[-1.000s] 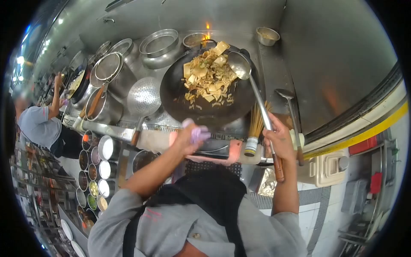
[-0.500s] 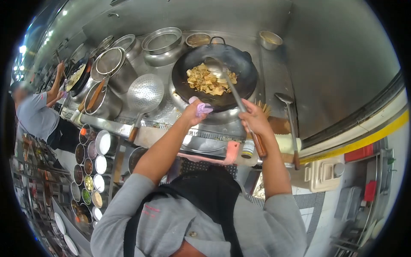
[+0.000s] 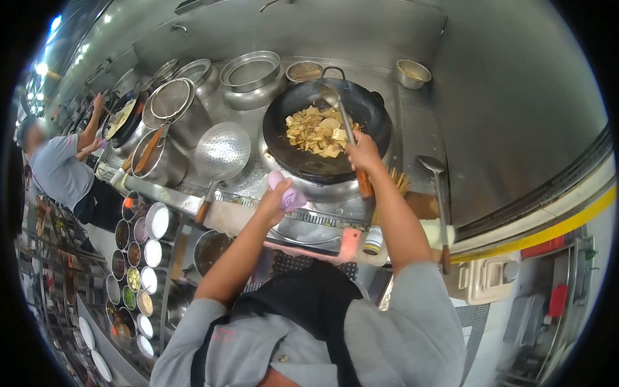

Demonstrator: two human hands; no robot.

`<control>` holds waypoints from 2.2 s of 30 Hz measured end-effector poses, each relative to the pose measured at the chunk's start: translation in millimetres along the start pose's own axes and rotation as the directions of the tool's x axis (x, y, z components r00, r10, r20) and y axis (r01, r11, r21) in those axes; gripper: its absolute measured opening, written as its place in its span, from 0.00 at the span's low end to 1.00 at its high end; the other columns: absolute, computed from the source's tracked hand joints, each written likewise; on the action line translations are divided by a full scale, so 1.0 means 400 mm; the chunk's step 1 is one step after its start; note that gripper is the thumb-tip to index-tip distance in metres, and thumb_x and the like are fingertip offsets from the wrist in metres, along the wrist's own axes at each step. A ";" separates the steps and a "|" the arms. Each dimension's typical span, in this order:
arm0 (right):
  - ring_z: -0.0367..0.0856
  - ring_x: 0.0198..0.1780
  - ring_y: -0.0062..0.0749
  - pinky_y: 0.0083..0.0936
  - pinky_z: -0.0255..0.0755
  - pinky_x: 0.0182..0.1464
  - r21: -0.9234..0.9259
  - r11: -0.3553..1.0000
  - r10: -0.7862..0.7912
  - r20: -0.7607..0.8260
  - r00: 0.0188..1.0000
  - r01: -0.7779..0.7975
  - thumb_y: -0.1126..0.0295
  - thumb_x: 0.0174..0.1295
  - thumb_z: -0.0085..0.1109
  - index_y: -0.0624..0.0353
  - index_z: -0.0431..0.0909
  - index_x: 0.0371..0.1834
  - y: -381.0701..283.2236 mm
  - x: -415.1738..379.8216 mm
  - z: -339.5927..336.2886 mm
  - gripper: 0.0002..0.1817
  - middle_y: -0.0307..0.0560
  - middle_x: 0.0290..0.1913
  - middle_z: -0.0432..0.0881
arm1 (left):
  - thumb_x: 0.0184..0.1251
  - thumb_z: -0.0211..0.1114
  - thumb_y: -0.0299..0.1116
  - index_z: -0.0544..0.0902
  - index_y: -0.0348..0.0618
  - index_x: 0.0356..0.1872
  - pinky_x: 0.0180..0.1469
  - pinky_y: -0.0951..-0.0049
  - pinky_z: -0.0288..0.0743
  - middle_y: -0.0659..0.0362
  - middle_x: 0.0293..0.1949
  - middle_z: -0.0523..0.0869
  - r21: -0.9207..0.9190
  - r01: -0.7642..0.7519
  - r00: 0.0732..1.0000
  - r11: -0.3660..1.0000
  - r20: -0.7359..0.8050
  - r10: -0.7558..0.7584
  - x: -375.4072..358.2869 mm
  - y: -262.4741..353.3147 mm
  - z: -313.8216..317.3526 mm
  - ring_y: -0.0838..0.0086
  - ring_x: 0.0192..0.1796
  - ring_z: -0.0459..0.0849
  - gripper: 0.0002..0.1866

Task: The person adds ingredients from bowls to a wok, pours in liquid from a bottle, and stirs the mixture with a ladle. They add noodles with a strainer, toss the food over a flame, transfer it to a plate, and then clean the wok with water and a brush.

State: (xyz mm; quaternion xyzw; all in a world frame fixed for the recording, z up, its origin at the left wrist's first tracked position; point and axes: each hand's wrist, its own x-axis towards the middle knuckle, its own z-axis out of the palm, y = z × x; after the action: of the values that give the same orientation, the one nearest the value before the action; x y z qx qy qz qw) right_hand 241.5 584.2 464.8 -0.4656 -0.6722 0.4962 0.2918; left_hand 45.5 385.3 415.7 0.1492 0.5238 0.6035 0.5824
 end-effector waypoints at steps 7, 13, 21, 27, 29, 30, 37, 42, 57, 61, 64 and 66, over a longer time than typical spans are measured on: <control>0.71 0.14 0.23 0.27 0.68 0.16 0.127 0.991 0.004 0.201 0.980 -0.030 0.76 0.60 0.54 0.63 0.68 0.71 0.078 0.101 0.064 0.31 0.41 0.18 0.74 | 0.69 0.66 0.39 0.68 0.50 0.59 0.26 0.70 0.75 0.60 0.39 0.82 0.005 -0.059 0.998 0.998 -0.031 0.059 -0.040 -0.050 -0.093 0.72 0.35 0.84 0.22; 0.77 0.54 0.57 0.43 0.71 0.59 -0.713 0.592 -0.142 0.368 0.919 0.377 0.81 0.56 0.51 0.48 0.63 0.76 0.002 -0.099 -0.104 0.39 0.61 0.53 0.77 | 0.72 0.61 0.42 0.73 0.46 0.53 0.29 0.69 0.77 0.58 0.39 0.83 -0.004 -0.073 0.996 0.997 -0.051 0.073 -0.092 -0.042 -0.169 0.70 0.35 0.85 0.16; 0.77 0.53 0.55 0.42 0.71 0.58 -0.766 0.598 -0.148 0.183 0.972 0.235 0.83 0.56 0.54 0.46 0.63 0.75 -0.023 -0.284 -0.405 0.40 0.58 0.50 0.77 | 0.74 0.60 0.44 0.73 0.43 0.57 0.42 0.65 0.82 0.57 0.44 0.83 -0.232 -0.101 0.992 0.967 -0.094 0.081 -0.191 -0.026 -0.256 0.68 0.44 0.86 0.20; 0.78 0.52 0.56 0.44 0.72 0.57 -0.854 0.454 -0.067 0.252 0.965 0.254 0.81 0.55 0.54 0.49 0.64 0.75 -0.005 -0.369 -0.447 0.39 0.59 0.50 0.78 | 0.71 0.64 0.41 0.73 0.42 0.57 0.47 0.63 0.82 0.56 0.46 0.82 -0.198 -0.123 0.991 0.972 -0.084 0.108 -0.151 -0.033 -0.271 0.67 0.46 0.85 0.20; 0.79 0.55 0.56 0.45 0.72 0.59 -0.801 0.530 -0.094 0.271 0.958 0.278 0.81 0.56 0.54 0.49 0.66 0.74 0.039 -0.356 -0.376 0.37 0.61 0.54 0.79 | 0.70 0.65 0.38 0.73 0.43 0.55 0.46 0.64 0.81 0.57 0.44 0.82 -0.183 -0.127 0.992 0.975 -0.035 0.123 -0.113 -0.040 -0.251 0.68 0.44 0.84 0.19; 0.80 0.54 0.56 0.44 0.73 0.59 -0.776 0.558 -0.123 0.272 0.954 0.293 0.80 0.56 0.55 0.49 0.66 0.74 0.079 -0.347 -0.349 0.37 0.62 0.53 0.79 | 0.68 0.65 0.34 0.73 0.43 0.53 0.45 0.64 0.81 0.59 0.41 0.81 -0.180 -0.119 0.993 0.976 -0.020 0.117 -0.092 -0.043 -0.242 0.69 0.42 0.84 0.17; 0.82 0.51 0.52 0.33 0.72 0.58 -0.470 0.854 -0.049 0.353 0.934 0.222 0.78 0.55 0.57 0.50 0.64 0.75 0.038 -0.445 -0.340 0.39 0.64 0.51 0.81 | 0.65 0.63 0.29 0.73 0.40 0.56 0.48 0.64 0.81 0.56 0.44 0.81 -0.143 -0.151 0.988 0.978 -0.039 0.147 -0.159 -0.033 -0.243 0.66 0.45 0.84 0.19; 0.84 0.51 0.43 0.30 0.74 0.56 -0.505 0.832 0.032 0.459 0.888 0.231 0.79 0.58 0.55 0.52 0.63 0.76 0.000 -0.436 -0.270 0.38 0.61 0.56 0.82 | 0.64 0.62 0.28 0.72 0.39 0.57 0.50 0.63 0.81 0.55 0.46 0.81 -0.128 -0.138 0.988 0.982 -0.093 0.126 -0.181 -0.043 -0.256 0.66 0.48 0.84 0.21; 0.68 0.17 0.18 0.23 0.65 0.16 -0.011 0.993 0.111 0.368 0.923 -0.115 0.78 0.65 0.54 0.58 0.54 0.79 0.009 -0.249 -0.009 0.37 0.37 0.24 0.71 | 0.72 0.57 0.51 0.75 0.47 0.53 0.47 0.53 0.80 0.56 0.43 0.84 -0.096 0.103 0.994 0.990 -0.020 -0.106 -0.023 0.009 -0.025 0.62 0.44 0.85 0.20; 0.70 0.17 0.22 0.25 0.65 0.15 0.193 0.974 0.090 0.160 0.983 -0.120 0.77 0.61 0.56 0.62 0.57 0.77 0.090 -0.253 -0.073 0.38 0.42 0.24 0.74 | 0.72 0.54 0.56 0.77 0.47 0.48 0.46 0.52 0.78 0.54 0.42 0.84 -0.110 0.163 0.986 0.981 0.046 -0.158 0.090 -0.027 0.007 0.60 0.46 0.84 0.22; 0.70 0.18 0.19 0.23 0.67 0.14 0.149 0.987 0.069 -0.021 0.997 -0.065 0.80 0.62 0.54 0.63 0.54 0.78 0.122 -0.245 -0.086 0.39 0.40 0.28 0.73 | 0.70 0.58 0.56 0.75 0.50 0.50 0.45 0.55 0.77 0.53 0.43 0.82 -0.116 0.250 0.968 0.961 0.008 -0.251 0.136 -0.015 0.072 0.58 0.47 0.83 0.21; 0.70 0.18 0.19 0.23 0.67 0.15 0.109 0.986 0.129 -0.025 0.991 -0.125 0.80 0.61 0.54 0.63 0.54 0.78 0.139 -0.232 -0.082 0.39 0.41 0.29 0.74 | 0.68 0.61 0.56 0.73 0.52 0.52 0.43 0.56 0.77 0.53 0.46 0.80 -0.156 0.268 0.963 0.951 0.016 -0.269 0.157 -0.019 0.104 0.55 0.49 0.83 0.22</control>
State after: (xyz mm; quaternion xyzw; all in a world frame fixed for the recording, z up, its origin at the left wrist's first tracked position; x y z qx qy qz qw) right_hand 324.9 516.4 430.1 -0.4991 -0.6085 0.5418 0.2951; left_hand 65.1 456.7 399.5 0.0287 0.4919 0.5583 0.6674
